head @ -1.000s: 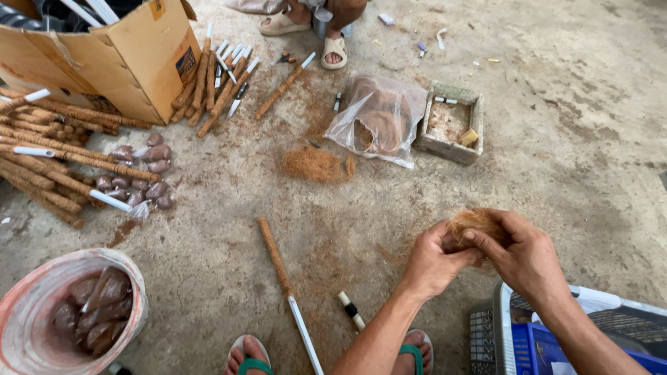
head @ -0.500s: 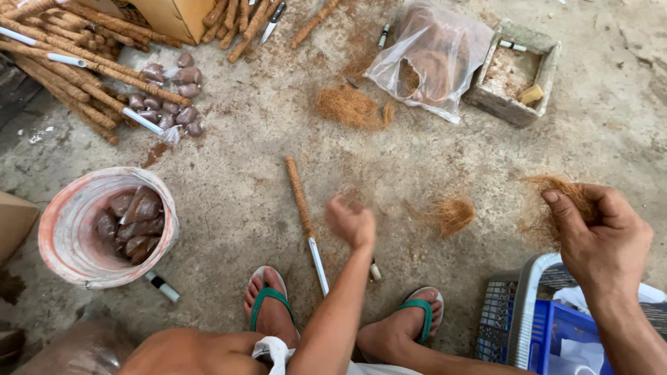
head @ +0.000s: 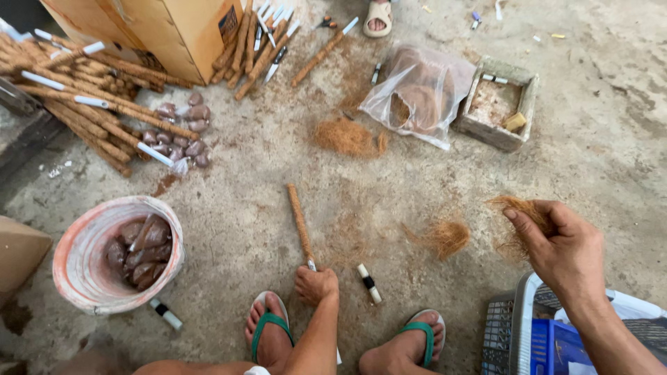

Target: The person wraps coir rope around white PVC pipe handles using a spool of thin wire to secure the rope in place. They repeatedly wind the wire, cut it with a knife, and continue wrapping the rope along the length of the handle.

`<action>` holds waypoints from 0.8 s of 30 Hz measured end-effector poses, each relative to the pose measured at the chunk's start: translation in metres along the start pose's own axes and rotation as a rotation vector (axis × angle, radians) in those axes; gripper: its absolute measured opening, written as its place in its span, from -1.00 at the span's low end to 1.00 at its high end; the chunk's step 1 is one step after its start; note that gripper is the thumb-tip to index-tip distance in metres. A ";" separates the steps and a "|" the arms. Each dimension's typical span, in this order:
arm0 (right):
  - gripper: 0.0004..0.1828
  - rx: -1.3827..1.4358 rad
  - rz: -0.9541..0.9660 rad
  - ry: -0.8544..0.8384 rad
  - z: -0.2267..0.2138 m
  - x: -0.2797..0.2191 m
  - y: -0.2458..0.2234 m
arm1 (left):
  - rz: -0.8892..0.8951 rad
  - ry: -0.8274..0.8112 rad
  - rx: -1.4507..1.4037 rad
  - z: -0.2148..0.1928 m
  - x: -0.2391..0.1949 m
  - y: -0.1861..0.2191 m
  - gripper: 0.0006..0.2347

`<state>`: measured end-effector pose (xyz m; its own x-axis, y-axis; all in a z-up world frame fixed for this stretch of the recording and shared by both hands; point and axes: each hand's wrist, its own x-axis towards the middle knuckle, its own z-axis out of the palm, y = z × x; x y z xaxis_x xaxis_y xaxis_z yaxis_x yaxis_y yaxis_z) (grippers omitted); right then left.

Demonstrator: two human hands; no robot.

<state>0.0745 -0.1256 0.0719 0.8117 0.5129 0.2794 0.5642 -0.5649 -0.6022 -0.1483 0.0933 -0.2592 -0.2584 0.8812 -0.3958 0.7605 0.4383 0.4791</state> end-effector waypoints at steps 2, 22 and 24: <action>-0.69 0.012 -0.008 0.008 -0.002 0.000 -0.004 | -0.012 -0.050 -0.104 0.001 0.001 0.009 -0.69; -0.66 -0.060 -0.149 -0.053 0.002 0.001 -0.007 | 0.133 -0.143 -0.636 0.043 -0.006 0.078 -0.71; -0.66 -0.067 -0.163 -0.061 0.003 0.001 -0.007 | 0.264 -0.046 -0.607 0.041 -0.008 0.079 -0.73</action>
<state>0.0711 -0.1197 0.0740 0.6990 0.6385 0.3221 0.6982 -0.5119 -0.5005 -0.0615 0.1138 -0.2505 -0.0730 0.9701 -0.2313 0.3208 0.2424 0.9156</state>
